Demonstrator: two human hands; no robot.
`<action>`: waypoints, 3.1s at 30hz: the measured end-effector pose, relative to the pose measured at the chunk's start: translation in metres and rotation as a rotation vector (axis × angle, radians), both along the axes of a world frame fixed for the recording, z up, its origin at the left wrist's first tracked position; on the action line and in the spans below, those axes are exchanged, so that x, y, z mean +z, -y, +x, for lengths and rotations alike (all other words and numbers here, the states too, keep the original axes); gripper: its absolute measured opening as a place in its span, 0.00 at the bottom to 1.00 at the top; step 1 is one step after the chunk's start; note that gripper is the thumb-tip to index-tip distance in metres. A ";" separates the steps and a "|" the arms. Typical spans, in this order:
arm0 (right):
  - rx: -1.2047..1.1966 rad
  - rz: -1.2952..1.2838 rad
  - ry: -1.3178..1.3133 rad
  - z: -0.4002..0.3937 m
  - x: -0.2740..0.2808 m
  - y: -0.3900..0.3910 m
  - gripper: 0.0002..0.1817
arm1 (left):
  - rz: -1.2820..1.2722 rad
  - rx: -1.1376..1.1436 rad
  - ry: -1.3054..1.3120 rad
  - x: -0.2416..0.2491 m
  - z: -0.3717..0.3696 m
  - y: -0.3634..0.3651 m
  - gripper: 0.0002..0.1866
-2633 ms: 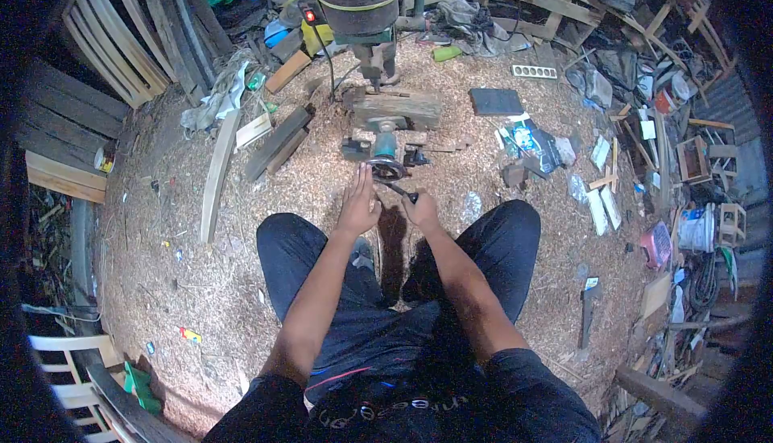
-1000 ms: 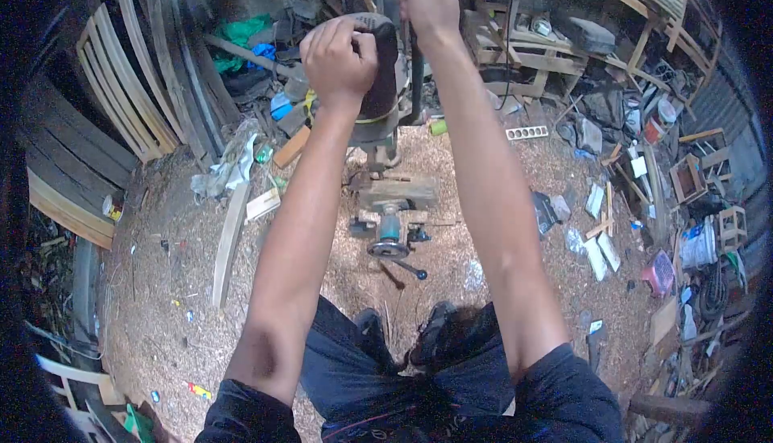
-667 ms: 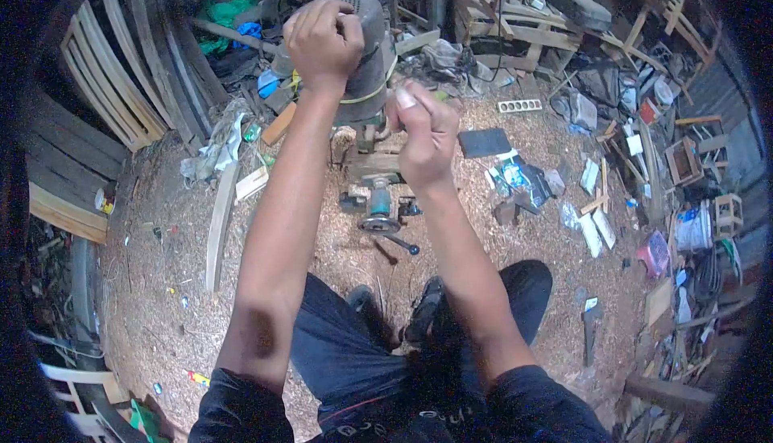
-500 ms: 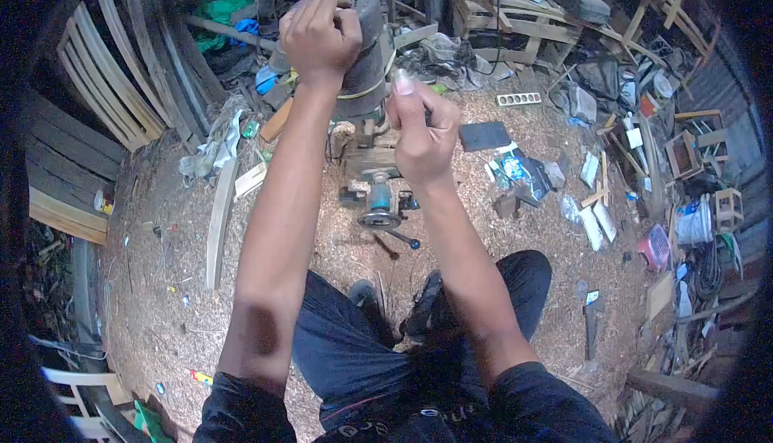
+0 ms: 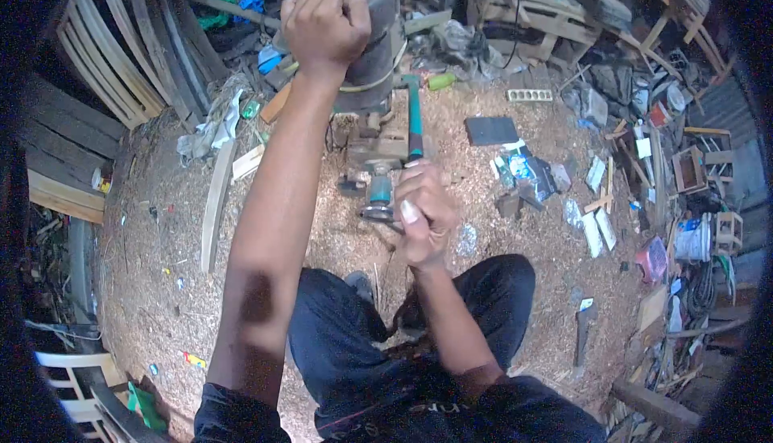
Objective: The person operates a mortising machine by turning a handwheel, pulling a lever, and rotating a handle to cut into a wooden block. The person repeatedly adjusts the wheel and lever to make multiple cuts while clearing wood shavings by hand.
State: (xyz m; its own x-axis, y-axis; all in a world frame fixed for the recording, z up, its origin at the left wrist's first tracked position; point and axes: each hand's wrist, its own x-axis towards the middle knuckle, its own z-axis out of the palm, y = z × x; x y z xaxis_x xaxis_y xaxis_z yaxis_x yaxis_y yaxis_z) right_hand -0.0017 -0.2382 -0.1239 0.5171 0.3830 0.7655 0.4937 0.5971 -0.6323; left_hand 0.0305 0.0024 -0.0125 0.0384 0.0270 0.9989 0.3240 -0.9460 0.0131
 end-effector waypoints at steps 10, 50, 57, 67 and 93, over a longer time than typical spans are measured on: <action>0.102 -1.149 -0.047 0.017 0.107 -0.008 0.23 | -0.226 0.005 -0.166 0.008 -0.015 0.016 0.09; -0.197 -0.813 0.090 -0.026 -0.185 0.020 0.40 | -0.509 -0.068 -0.697 -0.082 -0.125 0.028 0.32; -0.268 -1.068 -0.085 -0.029 -0.197 0.036 0.38 | -0.584 -0.276 -0.708 -0.099 -0.154 0.003 0.29; -0.074 -0.906 -0.279 -0.020 0.002 0.029 0.20 | -1.204 -0.244 -0.412 -0.153 -0.177 0.093 0.17; -0.728 -0.442 0.410 0.224 0.178 -0.221 0.16 | -0.990 -0.107 -0.072 -0.116 -0.129 0.094 0.08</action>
State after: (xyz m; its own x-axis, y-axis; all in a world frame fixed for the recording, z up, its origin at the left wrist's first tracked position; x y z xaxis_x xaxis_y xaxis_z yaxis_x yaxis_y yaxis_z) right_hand 0.2222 -0.0177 0.0541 0.4662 0.3704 0.8034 0.8847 -0.1977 -0.4222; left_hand -0.0987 -0.0912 -0.1284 0.1491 0.8388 0.5236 0.2688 -0.5439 0.7949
